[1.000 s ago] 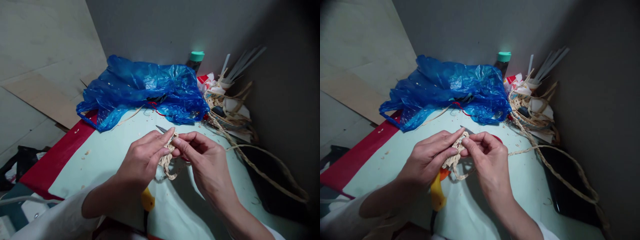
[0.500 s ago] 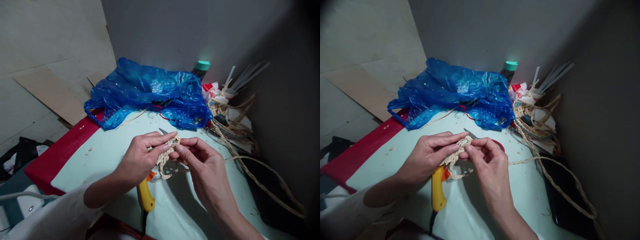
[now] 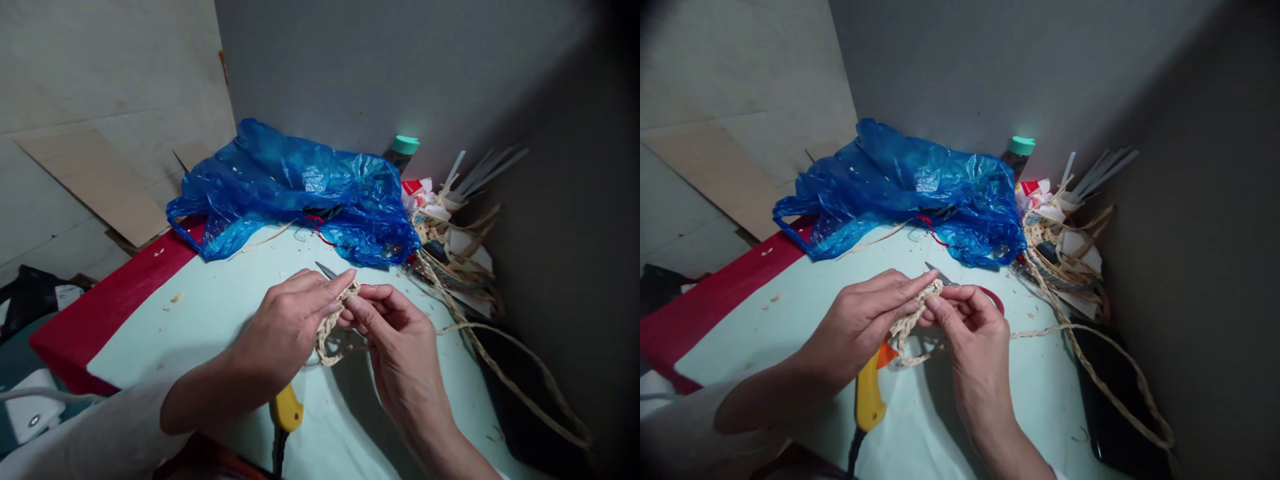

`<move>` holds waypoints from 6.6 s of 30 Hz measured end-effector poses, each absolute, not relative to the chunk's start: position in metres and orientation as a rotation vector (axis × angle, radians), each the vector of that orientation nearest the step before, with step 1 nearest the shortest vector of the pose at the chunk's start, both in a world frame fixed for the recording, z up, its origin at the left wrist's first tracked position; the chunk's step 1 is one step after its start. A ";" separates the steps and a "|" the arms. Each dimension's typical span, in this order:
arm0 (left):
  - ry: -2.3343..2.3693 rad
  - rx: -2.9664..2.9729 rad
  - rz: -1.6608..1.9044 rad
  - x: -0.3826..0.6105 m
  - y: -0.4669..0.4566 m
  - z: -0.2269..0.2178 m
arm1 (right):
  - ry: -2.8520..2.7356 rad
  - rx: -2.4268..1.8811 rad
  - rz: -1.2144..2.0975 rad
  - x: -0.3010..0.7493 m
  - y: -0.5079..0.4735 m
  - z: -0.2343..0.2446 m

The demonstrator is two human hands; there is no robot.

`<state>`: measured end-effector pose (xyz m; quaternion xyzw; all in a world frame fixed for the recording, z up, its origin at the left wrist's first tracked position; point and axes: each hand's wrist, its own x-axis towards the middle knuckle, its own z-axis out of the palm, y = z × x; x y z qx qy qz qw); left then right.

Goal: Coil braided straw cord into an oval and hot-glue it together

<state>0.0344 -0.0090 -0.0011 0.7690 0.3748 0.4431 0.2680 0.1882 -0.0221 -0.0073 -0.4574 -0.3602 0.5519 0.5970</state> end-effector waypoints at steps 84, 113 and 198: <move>0.779 1.111 0.880 0.024 -0.003 0.017 | -2.090 -0.783 0.564 0.229 -0.017 0.012; 0.784 1.028 0.924 0.023 -0.012 0.025 | -1.990 -0.770 0.300 0.225 -0.018 0.012; 1.168 1.433 1.013 0.027 -0.014 0.029 | -1.912 -1.070 0.529 0.217 -0.024 0.013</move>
